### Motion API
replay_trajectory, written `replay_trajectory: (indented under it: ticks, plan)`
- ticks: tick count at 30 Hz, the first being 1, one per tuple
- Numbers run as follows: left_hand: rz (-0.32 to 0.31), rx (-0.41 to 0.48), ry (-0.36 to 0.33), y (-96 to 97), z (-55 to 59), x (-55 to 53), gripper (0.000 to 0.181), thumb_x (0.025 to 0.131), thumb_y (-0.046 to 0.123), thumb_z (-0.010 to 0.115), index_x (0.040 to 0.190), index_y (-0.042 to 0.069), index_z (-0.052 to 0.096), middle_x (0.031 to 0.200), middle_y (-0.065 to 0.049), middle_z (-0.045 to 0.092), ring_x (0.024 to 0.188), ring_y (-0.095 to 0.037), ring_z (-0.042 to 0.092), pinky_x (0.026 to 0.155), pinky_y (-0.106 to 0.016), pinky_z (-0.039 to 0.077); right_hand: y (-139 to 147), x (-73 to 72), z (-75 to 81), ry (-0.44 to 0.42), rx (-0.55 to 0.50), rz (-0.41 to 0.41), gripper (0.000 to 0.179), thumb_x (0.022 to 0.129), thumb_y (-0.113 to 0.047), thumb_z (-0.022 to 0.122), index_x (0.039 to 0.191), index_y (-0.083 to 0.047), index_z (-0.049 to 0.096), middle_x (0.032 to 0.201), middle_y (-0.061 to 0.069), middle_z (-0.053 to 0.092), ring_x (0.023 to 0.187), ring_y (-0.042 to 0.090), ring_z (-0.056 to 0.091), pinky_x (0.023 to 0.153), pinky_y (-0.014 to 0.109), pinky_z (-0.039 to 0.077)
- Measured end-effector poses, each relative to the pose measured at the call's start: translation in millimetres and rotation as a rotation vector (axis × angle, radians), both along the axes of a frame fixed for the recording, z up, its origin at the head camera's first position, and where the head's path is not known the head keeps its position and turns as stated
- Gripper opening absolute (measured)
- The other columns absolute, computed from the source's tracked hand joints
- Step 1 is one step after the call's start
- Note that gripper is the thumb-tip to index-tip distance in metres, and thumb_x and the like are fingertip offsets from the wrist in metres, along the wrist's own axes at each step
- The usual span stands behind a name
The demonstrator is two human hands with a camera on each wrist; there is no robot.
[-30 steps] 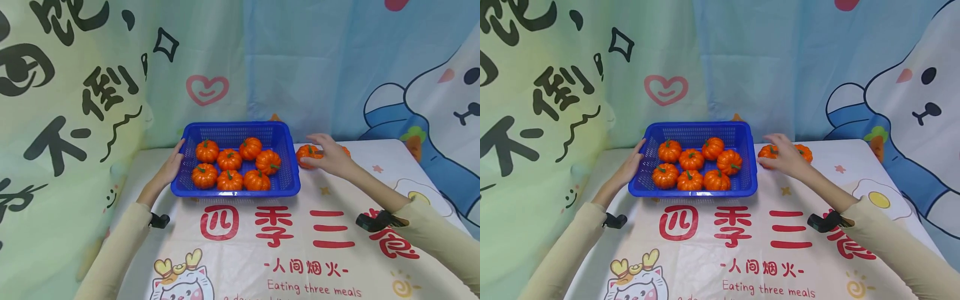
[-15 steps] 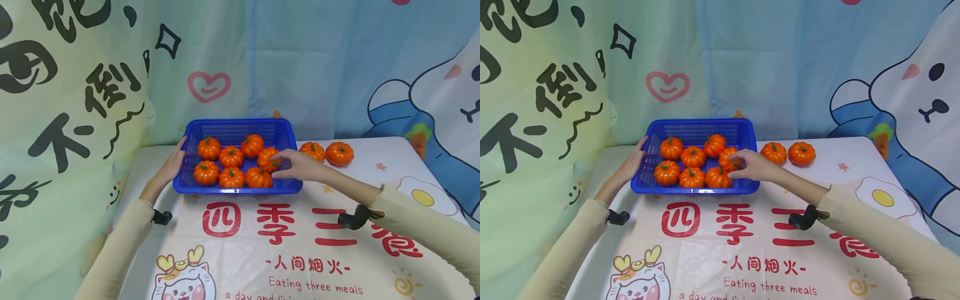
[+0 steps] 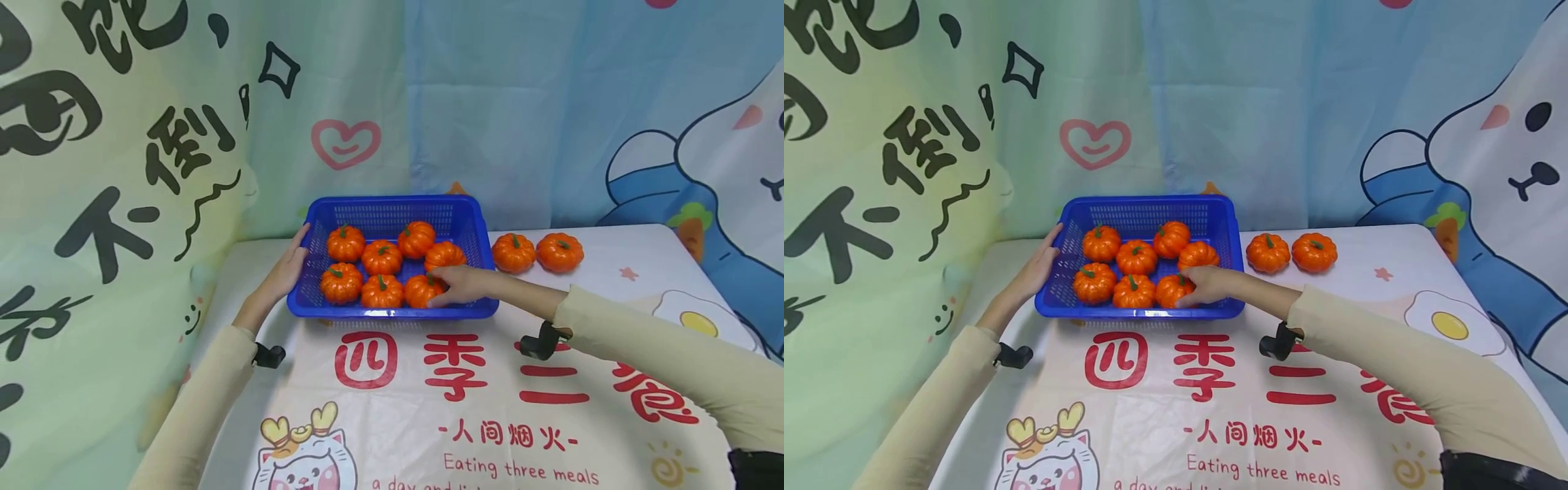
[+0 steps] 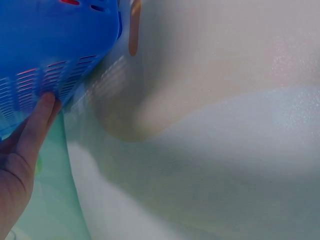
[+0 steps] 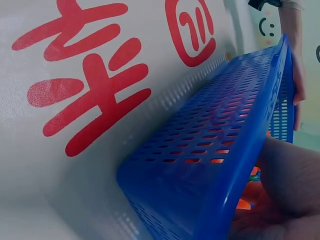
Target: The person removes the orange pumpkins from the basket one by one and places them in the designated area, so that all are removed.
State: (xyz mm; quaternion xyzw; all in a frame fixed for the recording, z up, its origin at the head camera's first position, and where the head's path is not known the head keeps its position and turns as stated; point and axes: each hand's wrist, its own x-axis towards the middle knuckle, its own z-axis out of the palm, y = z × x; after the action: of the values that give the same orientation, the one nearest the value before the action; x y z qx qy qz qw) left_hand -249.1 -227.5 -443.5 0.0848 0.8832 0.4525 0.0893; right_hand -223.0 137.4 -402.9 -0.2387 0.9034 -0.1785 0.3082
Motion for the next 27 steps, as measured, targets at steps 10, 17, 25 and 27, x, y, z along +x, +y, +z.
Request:
replay_trajectory:
  ticks: [10, 17, 25, 27]
  plan:
    - [-0.012, 0.052, -0.047, 5.3, 18.1, 5.8, 0.059, 0.102, 0.017, 0.022, 0.158, 0.016, 0.004, 0.164, -0.014, 0.004, 0.150, -0.037, 0.012, 0.122, -0.054, 0.009, 0.0, 0.2, -4.3, 0.003, -0.119, -0.066, 0.067, 0.088, -0.034, 0.068, 0.142, -0.003, 0.044, 0.141, 0.020, 0.051, 0.128, 0.035, 0.048, 0.111, 0.054, 0.037]
    - [-0.011, 0.031, 0.001, -1.4, -4.9, -3.7, 0.059, 0.101, 0.024, 0.018, 0.158, 0.023, 0.002, 0.165, -0.011, 0.004, 0.150, -0.037, 0.014, 0.121, -0.055, 0.011, 0.5, 2.0, -4.5, 0.036, -0.124, -0.085, 0.067, 0.085, -0.029, 0.073, 0.141, -0.004, 0.047, 0.141, 0.022, 0.049, 0.128, 0.036, 0.045, 0.111, 0.056, 0.036]
    - [-0.013, 0.041, 0.007, -0.6, -2.4, -3.0, 0.058, 0.102, 0.023, 0.020, 0.158, 0.022, 0.003, 0.165, -0.012, 0.005, 0.150, -0.036, 0.014, 0.122, -0.054, 0.011, 1.6, 1.5, -7.2, 0.076, -0.162, -0.105, 0.070, 0.081, -0.031, 0.077, 0.141, -0.008, 0.049, 0.141, 0.023, 0.048, 0.129, 0.039, 0.042, 0.110, 0.059, 0.034]
    - [-0.018, 0.045, 0.004, -0.4, -2.5, -3.6, 0.058, 0.102, 0.023, 0.019, 0.158, 0.021, 0.002, 0.165, -0.012, 0.004, 0.150, -0.037, 0.013, 0.121, -0.055, 0.010, 0.9, 1.7, -7.3, 0.090, -0.163, -0.112, 0.071, 0.080, -0.031, 0.078, 0.141, -0.008, 0.049, 0.140, 0.023, 0.049, 0.128, 0.039, 0.042, 0.109, 0.059, 0.035]
